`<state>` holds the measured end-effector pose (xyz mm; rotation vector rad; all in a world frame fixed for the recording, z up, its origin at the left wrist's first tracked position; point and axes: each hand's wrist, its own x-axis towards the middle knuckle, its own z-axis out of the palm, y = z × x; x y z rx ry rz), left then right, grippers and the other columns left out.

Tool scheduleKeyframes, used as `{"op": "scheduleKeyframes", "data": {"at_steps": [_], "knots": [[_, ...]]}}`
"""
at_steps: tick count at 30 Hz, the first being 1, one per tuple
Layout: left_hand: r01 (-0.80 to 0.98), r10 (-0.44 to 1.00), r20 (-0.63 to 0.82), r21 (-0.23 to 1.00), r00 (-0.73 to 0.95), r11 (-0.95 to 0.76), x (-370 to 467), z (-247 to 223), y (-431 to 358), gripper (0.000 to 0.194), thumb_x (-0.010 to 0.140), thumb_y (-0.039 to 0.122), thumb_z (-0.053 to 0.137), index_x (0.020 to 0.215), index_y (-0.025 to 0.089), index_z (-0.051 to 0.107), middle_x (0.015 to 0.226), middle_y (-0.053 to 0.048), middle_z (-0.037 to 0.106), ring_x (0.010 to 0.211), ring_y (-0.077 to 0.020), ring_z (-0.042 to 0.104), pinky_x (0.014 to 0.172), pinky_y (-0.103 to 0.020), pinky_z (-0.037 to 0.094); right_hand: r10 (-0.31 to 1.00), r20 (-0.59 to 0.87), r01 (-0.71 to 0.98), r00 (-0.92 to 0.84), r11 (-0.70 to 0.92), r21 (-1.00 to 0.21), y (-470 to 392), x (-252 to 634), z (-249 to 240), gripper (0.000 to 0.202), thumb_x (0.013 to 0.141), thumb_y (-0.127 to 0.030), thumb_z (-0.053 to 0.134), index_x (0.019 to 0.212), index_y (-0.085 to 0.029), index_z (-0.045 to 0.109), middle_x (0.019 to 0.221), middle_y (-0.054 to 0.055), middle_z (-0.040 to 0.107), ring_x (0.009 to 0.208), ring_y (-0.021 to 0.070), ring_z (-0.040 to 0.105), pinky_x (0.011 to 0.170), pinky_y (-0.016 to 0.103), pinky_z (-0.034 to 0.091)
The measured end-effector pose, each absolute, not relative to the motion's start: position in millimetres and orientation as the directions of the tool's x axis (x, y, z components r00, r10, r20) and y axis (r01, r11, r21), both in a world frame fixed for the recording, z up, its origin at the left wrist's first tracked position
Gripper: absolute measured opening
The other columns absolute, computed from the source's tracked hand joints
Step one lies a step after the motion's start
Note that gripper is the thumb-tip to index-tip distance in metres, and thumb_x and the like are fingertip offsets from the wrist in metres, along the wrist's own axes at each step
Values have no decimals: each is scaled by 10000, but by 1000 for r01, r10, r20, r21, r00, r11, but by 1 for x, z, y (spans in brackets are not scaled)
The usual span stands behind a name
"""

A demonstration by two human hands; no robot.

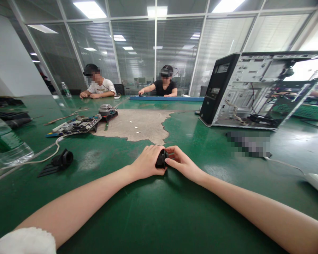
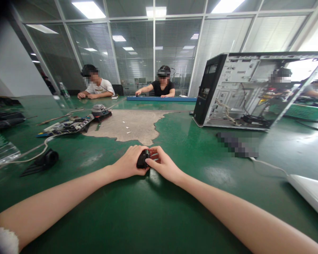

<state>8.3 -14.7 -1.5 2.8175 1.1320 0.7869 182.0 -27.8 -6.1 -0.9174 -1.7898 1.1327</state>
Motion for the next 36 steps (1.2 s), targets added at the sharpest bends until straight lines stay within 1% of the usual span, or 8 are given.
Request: {"op": "scheduleKeyframes", "data": {"at_steps": [3,8,12,16,20,24,30,36], "knots": [[648,650,448,184,613,-739,8,-1,-15,513,631,312,609,1079,179,397,1007,-70,529,896,-246,481,765,-358,358,877,226,152,-424,315,-937,-29,182,-5,250,775,-270,551,1000,-205,461,943,30,542,866,160,550,758,330,472],[654,651,436,170,621,-737,8,0,-15,518,609,297,620,1063,170,403,982,-65,534,866,-241,486,738,-350,360,843,299,91,-447,375,-922,-31,183,-5,237,758,-221,577,952,-221,440,935,15,523,903,158,537,734,299,472],[654,648,449,167,616,-738,9,0,-15,528,620,303,615,1079,166,393,993,-68,532,879,-241,484,753,-352,362,853,304,100,-425,378,-920,-30,183,-7,159,798,-266,536,924,-220,450,919,15,525,924,166,538,758,315,469],[654,649,446,168,617,-738,9,0,-14,520,626,313,615,1074,166,397,985,-65,536,874,-239,483,755,-352,363,864,288,128,-413,368,-921,-28,182,-8,210,795,-280,537,976,-222,447,968,25,521,931,168,538,763,320,475],[653,647,444,165,620,-739,8,0,-15,512,635,318,608,1077,168,398,985,-65,535,875,-238,482,755,-350,363,874,239,166,-423,334,-928,-28,182,-8,260,795,-291,535,1026,-208,447,952,33,540,858,159,557,755,333,478],[659,652,439,163,618,-735,8,0,-15,520,621,310,616,1071,165,399,983,-64,535,867,-239,484,752,-350,364,845,288,108,-451,372,-922,-28,183,-7,259,770,-264,572,992,-218,446,987,31,522,891,156,544,737,303,482],[658,646,452,158,615,-737,8,-1,-15,522,625,306,611,1078,166,393,1001,-71,535,881,-244,485,752,-350,364,854,311,102,-417,383,-918,-29,183,-6,176,791,-296,545,925,-218,462,927,20,533,944,176,539,746,309,477],[656,649,445,165,617,-737,9,-1,-15,520,631,314,615,1081,169,398,1001,-69,537,883,-243,485,754,-348,364,879,245,154,-410,332,-931,-28,183,-7,266,791,-322,540,1016,-212,449,948,32,547,900,168,550,773,337,475]]}}
